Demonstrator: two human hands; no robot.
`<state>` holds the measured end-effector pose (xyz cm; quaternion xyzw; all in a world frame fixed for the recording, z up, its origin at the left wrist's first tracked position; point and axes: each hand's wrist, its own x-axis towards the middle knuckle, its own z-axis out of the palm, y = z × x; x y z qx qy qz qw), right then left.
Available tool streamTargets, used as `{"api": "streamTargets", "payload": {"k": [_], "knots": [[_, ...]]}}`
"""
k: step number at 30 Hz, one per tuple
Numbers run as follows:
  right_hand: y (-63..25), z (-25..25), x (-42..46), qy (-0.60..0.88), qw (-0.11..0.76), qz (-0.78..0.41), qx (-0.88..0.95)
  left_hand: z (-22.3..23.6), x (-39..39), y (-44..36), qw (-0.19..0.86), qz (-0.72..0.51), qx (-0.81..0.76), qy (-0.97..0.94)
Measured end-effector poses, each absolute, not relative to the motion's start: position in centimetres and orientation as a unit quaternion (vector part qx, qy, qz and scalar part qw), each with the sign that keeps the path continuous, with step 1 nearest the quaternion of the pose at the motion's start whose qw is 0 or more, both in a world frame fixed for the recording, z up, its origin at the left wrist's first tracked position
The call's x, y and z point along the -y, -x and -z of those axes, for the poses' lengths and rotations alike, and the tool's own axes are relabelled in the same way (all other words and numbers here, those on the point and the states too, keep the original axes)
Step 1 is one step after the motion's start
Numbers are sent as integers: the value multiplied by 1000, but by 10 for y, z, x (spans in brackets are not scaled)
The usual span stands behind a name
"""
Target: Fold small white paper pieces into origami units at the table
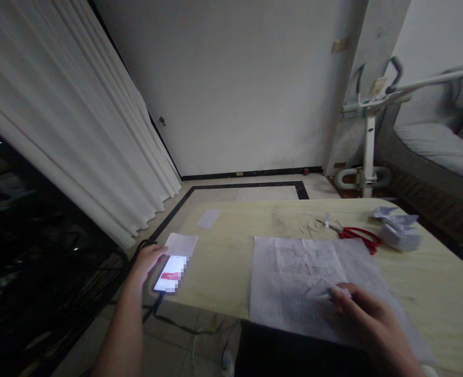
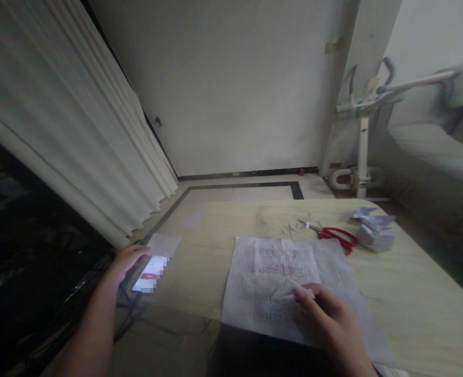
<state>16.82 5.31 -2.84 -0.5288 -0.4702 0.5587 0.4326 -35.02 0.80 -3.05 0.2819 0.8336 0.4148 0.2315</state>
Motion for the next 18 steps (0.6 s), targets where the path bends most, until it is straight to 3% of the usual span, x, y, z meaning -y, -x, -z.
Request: {"api": "streamTargets", "payload": {"k": [10, 18], "knots": [[-168, 32, -54, 506, 433, -591, 455, 46, -5, 353, 238, -400, -841, -275], [-172, 41, -57, 513, 427, -576, 472, 39, -2, 350, 161, -348, -864, -326]]}}
